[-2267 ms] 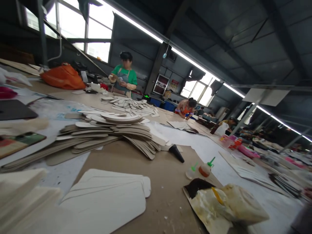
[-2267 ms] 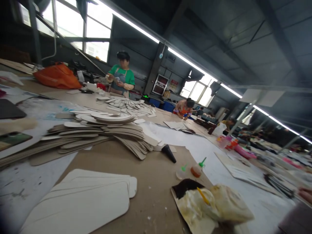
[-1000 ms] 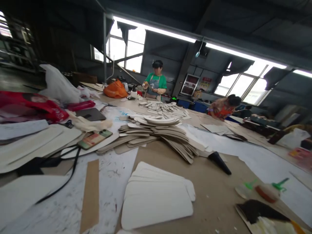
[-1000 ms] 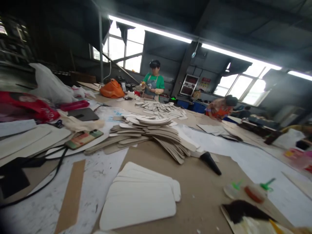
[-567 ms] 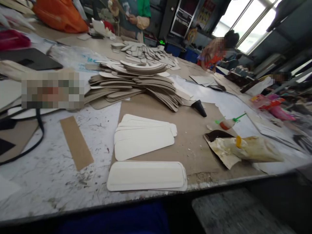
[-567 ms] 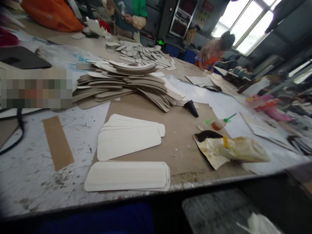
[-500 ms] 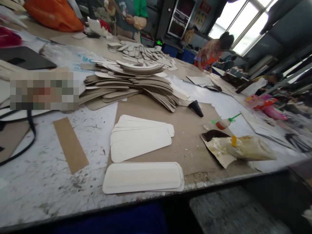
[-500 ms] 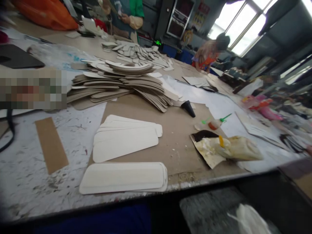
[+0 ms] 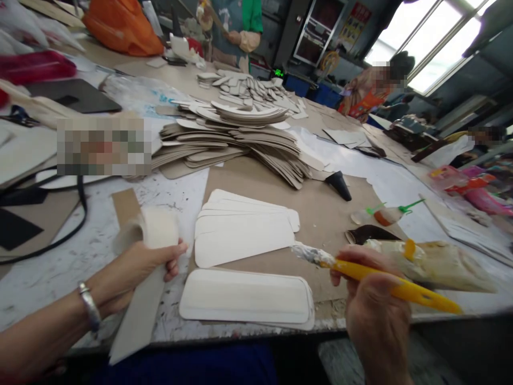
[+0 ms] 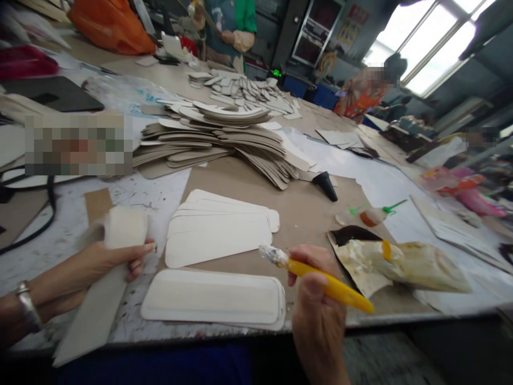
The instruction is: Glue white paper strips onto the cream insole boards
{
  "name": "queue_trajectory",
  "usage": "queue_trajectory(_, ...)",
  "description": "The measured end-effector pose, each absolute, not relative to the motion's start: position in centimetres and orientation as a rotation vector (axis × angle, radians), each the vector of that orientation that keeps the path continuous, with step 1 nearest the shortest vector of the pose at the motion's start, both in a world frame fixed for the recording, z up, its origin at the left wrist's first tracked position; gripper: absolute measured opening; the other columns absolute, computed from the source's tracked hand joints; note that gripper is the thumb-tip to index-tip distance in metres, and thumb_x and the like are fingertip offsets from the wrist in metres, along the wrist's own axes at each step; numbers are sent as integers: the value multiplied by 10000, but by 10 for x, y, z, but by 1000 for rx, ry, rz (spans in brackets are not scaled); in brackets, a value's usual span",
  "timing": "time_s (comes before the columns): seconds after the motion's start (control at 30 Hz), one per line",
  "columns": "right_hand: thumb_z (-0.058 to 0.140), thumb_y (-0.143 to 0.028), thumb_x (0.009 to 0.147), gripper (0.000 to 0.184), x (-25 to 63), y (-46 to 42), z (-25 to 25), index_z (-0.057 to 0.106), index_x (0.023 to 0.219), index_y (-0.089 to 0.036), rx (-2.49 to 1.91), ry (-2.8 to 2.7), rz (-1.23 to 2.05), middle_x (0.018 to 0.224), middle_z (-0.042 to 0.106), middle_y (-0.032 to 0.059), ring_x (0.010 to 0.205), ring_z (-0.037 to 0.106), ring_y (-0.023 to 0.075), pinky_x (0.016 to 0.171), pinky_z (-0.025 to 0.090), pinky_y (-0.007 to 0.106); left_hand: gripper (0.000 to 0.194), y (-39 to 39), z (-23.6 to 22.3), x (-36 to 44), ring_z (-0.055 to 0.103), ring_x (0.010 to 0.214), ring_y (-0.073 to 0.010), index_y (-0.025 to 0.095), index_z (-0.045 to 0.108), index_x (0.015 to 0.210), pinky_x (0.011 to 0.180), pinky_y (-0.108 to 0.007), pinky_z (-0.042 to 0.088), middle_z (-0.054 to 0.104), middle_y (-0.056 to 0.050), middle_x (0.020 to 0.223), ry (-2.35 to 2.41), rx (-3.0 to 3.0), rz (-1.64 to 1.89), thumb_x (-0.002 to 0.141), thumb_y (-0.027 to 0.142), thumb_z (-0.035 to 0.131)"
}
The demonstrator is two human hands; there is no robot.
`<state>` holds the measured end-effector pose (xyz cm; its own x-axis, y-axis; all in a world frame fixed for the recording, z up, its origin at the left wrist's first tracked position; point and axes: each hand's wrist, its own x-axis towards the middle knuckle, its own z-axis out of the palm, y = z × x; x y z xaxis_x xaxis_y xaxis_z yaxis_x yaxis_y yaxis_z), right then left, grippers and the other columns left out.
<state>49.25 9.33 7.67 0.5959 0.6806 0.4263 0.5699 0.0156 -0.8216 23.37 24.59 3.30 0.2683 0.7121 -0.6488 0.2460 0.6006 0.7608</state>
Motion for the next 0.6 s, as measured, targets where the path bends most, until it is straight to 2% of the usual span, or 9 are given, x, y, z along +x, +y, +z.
queue_trajectory(0.1, 394, -611, 910, 452, 479, 115, 53, 583, 901, -199, -1526, -930, 378, 812, 572, 34, 595, 544, 153, 608, 464, 334, 291, 254, 29, 240, 442, 450, -85, 135, 508, 475, 497, -191, 329, 543, -1, 434, 1340, 945, 328, 678, 316, 608)
queue_trajectory(0.2, 441, -586, 906, 427, 463, 134, 32, 592, 893, -186, -1468, -853, 615, 814, 602, 45, 599, 567, 158, 605, 476, 326, 285, 258, 23, 244, 443, 406, -95, 128, 514, 443, 469, -209, 328, 544, -30, 424, 1330, 930, 337, 631, 305, 634)
queue_trajectory(0.3, 514, -557, 883, 381, 447, 151, 18, 597, 881, -186, -1433, -837, 754, 790, 619, 42, 614, 584, 167, 618, 485, 324, 222, 261, 18, 246, 456, 391, -112, 140, 524, 479, 451, -224, 349, 511, -1, 410, 1341, 904, 370, 585, 291, 648)
queue_trajectory(0.43, 558, -508, 876, 322, 432, 168, 7, 588, 882, -187, -1456, -915, 814, 673, 613, 11, 611, 593, 174, 635, 478, 316, 139, 262, 14, 247, 484, 403, -132, 129, 575, 539, 427, -219, 349, 520, 1, 402, 1356, 936, 373, 622, 233, 613)
queue_trajectory(0.6, 548, -506, 880, 318, 423, 175, 9, 581, 874, -189, -1543, -978, 870, 640, 613, 12, 635, 596, 187, 620, 481, 304, 328, 264, 10, 255, 446, 325, -130, 134, 516, 362, 393, -229, 346, 526, -56, 349, 1417, 1014, 271, 684, 129, 576)
